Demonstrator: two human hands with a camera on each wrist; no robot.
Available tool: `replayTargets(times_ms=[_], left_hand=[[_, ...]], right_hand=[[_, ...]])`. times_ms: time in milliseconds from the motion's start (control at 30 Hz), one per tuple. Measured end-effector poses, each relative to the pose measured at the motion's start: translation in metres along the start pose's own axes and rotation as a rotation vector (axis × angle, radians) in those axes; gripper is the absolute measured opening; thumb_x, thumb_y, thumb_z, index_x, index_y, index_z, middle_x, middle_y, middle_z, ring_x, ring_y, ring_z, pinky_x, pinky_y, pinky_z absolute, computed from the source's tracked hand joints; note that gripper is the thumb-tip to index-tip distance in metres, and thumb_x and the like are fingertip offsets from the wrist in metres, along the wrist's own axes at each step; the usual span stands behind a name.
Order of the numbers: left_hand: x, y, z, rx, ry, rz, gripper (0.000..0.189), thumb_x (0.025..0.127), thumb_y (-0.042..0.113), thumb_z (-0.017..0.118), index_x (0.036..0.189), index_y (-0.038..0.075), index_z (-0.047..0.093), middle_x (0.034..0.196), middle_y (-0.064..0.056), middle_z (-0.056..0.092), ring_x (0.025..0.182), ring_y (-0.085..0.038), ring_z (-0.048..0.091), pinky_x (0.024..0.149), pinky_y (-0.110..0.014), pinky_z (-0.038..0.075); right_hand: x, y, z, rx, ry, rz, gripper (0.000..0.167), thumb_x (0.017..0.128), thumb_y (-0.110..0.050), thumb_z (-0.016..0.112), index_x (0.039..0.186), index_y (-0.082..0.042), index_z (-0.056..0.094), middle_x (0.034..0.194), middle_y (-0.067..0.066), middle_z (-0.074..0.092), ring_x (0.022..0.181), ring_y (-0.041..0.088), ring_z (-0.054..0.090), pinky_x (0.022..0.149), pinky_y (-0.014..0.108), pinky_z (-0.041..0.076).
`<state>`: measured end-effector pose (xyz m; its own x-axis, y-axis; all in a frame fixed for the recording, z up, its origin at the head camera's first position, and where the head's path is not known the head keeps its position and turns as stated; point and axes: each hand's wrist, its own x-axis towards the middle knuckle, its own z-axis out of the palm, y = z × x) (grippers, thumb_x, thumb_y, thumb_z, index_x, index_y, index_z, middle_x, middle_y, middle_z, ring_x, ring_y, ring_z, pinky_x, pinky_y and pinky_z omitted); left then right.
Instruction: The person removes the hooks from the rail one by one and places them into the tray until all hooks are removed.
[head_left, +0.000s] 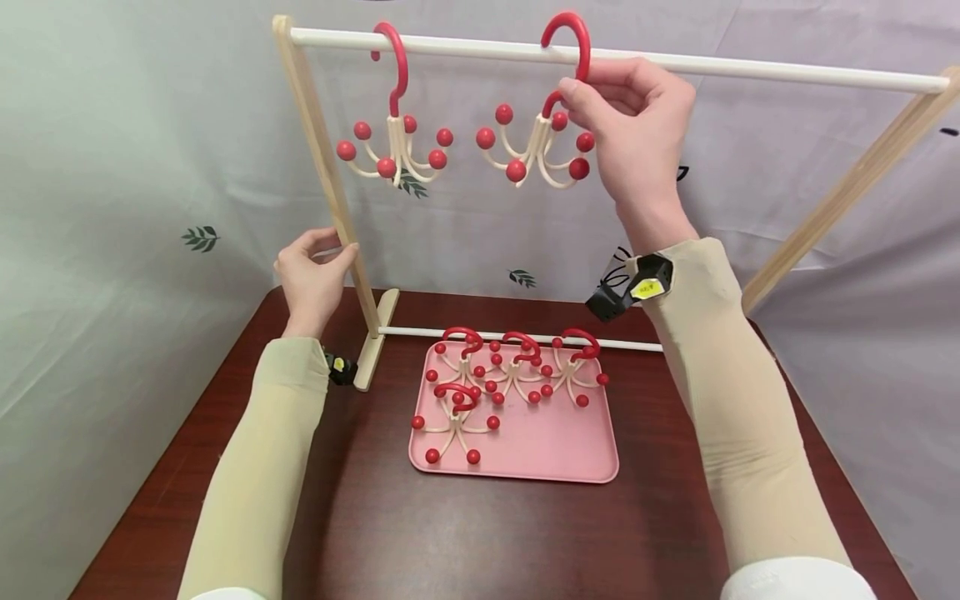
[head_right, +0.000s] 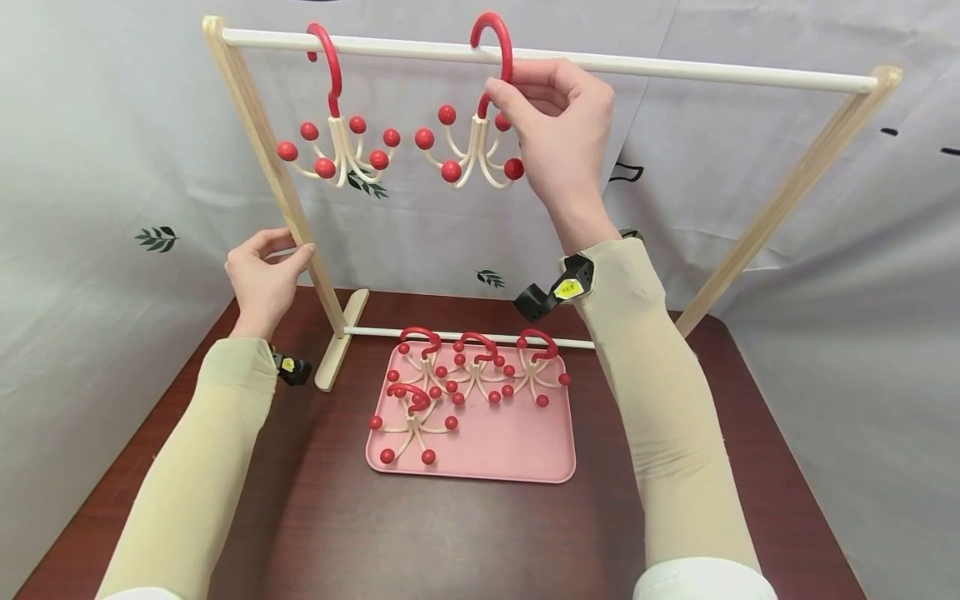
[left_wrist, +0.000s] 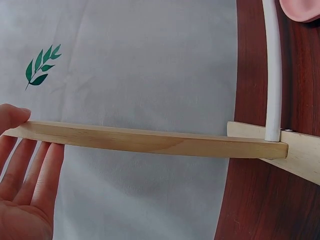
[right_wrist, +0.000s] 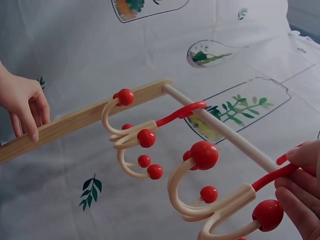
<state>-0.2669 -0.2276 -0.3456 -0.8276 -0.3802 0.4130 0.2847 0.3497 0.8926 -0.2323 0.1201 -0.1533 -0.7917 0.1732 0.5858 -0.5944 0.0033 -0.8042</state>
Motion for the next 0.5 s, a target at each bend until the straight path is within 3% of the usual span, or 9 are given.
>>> replayTargets(times_ms=[167, 500], left_hand=[[0.0, 0.0, 0.0, 0.004, -0.001, -0.001, 0.031, 0.087, 0.022, 0.083, 0.116, 0.011, 0.077, 0.108, -0.008, 0.075, 0.094, -0.019, 0.074, 0.079, -0.026, 0.059], [0.0, 0.003, -0.001, 0.026, 0.0, 0.012, 0.029, 0.088, 0.022, 0.082, 0.114, 0.009, 0.077, 0.106, -0.009, 0.075, 0.092, -0.017, 0.074, 0.08, -0.028, 0.059]], right_hand=[[-0.006, 0.0, -0.005, -0.02, -0.02, -0.019, 0.016, 0.085, -0.007, 0.084, 0.1, -0.004, 0.079, 0.096, 0.014, 0.074, 0.091, 0.026, 0.071, 0.083, 0.028, 0.057], [-0.012, 0.012, -0.017, -0.022, -0.023, -0.025, 0.018, 0.083, -0.007, 0.086, 0.099, -0.003, 0.079, 0.094, 0.013, 0.076, 0.087, 0.026, 0.071, 0.077, 0.027, 0.055]])
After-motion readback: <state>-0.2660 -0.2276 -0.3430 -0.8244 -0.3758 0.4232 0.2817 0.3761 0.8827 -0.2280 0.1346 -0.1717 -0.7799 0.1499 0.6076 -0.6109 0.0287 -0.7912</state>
